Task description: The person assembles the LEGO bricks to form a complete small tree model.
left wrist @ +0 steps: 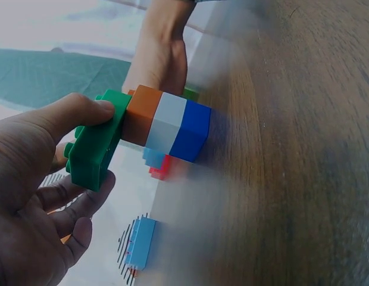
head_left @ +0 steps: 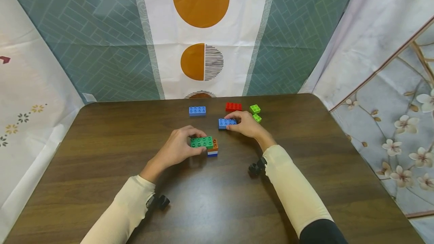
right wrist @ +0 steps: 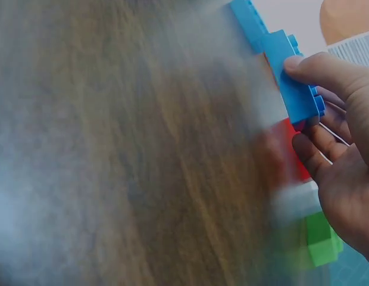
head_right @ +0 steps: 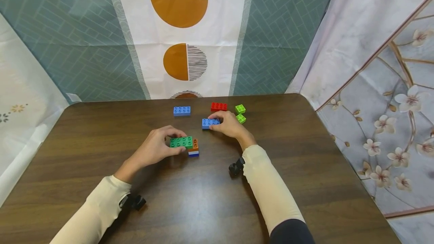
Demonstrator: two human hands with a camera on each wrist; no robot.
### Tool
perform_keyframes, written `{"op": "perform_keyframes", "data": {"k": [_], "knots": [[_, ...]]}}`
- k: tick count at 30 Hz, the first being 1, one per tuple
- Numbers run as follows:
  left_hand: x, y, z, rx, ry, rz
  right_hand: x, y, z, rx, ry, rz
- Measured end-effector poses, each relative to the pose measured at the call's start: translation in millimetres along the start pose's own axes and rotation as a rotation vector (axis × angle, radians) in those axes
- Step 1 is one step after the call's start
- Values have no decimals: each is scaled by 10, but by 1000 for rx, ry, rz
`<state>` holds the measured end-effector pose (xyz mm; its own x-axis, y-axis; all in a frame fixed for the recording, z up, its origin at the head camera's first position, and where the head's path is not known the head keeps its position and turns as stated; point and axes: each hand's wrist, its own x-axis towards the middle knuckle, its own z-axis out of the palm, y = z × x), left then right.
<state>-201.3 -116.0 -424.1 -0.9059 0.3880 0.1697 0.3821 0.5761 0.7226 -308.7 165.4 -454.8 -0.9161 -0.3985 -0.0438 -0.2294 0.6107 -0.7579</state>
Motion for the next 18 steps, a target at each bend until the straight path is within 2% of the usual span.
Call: {"op": "perform_keyframes", "data": {"k": [11,18], "knots": [[0,0,4,-2,4,3,-293,-230,-91,15,-8,-145],[-2,3,1,1,8,8,-483,-376,-109,14,-28,-169]]}}
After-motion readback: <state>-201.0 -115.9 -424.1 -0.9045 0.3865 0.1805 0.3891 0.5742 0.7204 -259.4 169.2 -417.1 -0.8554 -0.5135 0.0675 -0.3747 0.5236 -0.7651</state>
